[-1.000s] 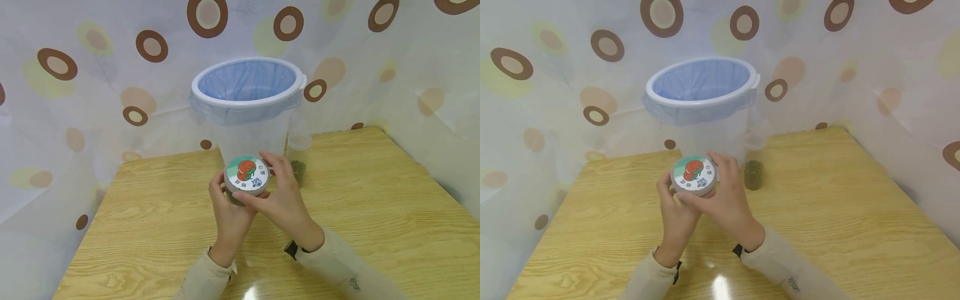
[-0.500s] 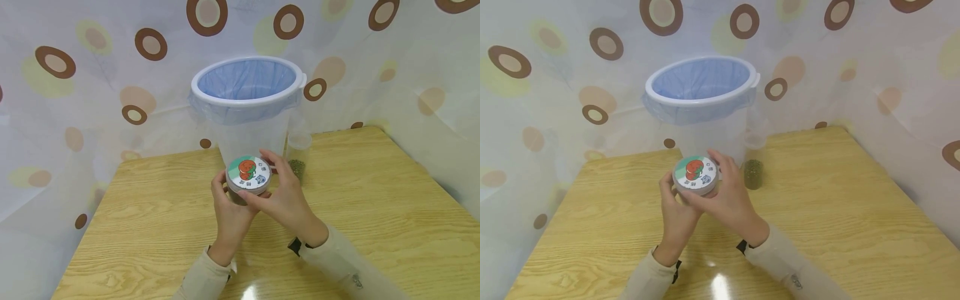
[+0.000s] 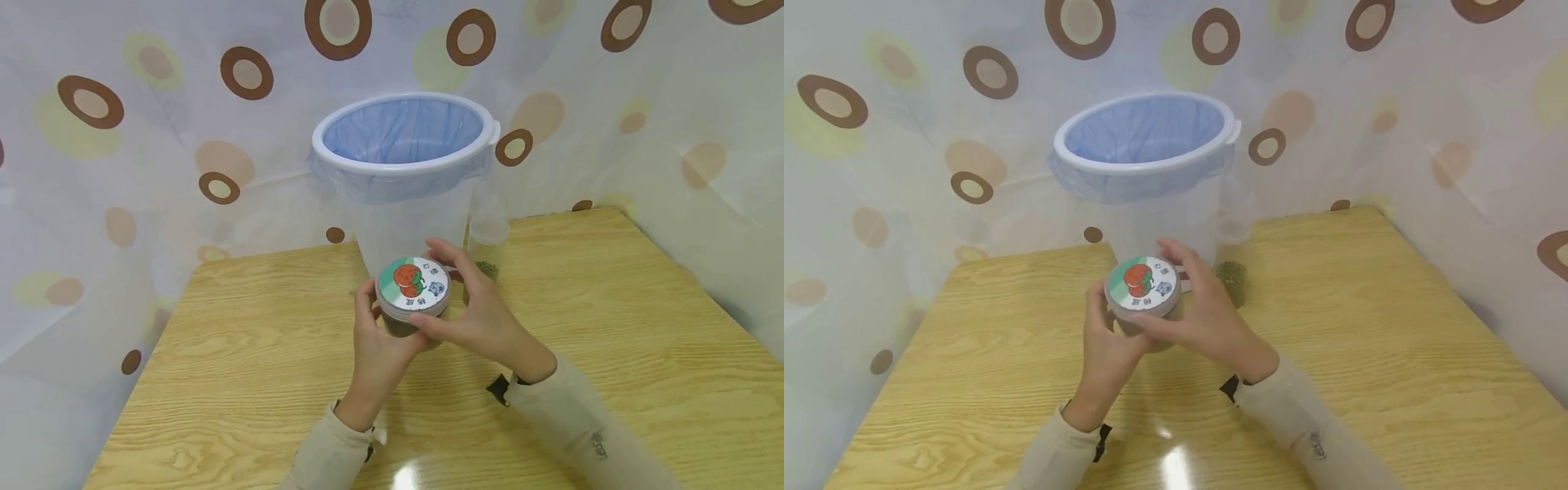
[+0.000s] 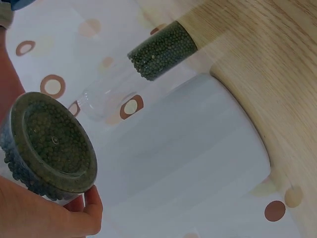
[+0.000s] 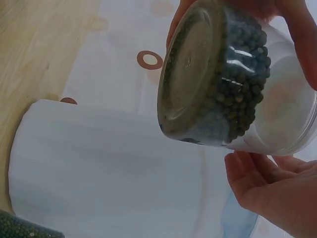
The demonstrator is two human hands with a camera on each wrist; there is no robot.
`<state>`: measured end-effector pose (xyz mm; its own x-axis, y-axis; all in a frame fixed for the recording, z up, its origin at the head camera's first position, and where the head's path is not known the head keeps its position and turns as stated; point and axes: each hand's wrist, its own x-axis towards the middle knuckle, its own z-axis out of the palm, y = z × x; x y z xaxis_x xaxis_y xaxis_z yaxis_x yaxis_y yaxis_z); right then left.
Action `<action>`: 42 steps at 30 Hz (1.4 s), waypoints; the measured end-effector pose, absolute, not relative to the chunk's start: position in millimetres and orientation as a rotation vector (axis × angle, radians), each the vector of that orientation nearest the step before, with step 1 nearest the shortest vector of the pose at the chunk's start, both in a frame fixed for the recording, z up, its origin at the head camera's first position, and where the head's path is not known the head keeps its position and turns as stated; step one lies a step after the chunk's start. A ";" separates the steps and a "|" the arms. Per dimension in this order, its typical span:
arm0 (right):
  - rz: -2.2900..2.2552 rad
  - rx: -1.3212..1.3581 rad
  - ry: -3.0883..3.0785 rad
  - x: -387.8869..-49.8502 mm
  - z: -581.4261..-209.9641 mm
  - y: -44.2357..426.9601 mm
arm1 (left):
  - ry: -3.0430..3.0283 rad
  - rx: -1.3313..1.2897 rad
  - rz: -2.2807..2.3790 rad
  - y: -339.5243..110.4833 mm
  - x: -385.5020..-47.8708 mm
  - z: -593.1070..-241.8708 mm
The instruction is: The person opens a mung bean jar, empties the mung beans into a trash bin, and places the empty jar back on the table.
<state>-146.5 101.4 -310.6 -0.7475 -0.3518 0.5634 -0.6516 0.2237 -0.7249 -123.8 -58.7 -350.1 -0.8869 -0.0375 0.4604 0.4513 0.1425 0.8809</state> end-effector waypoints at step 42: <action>1.376 0.457 -2.326 -122.7 -311.6 61.6 | -1.953 -0.200 -1.388 -45.1 -121.3 -357.0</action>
<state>-122.7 61.6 -311.6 -0.8671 -0.0760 0.4923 -0.4680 0.4625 -0.7530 -121.3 -45.1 -357.0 -0.7284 -0.2702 0.6296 0.5056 0.4082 0.7601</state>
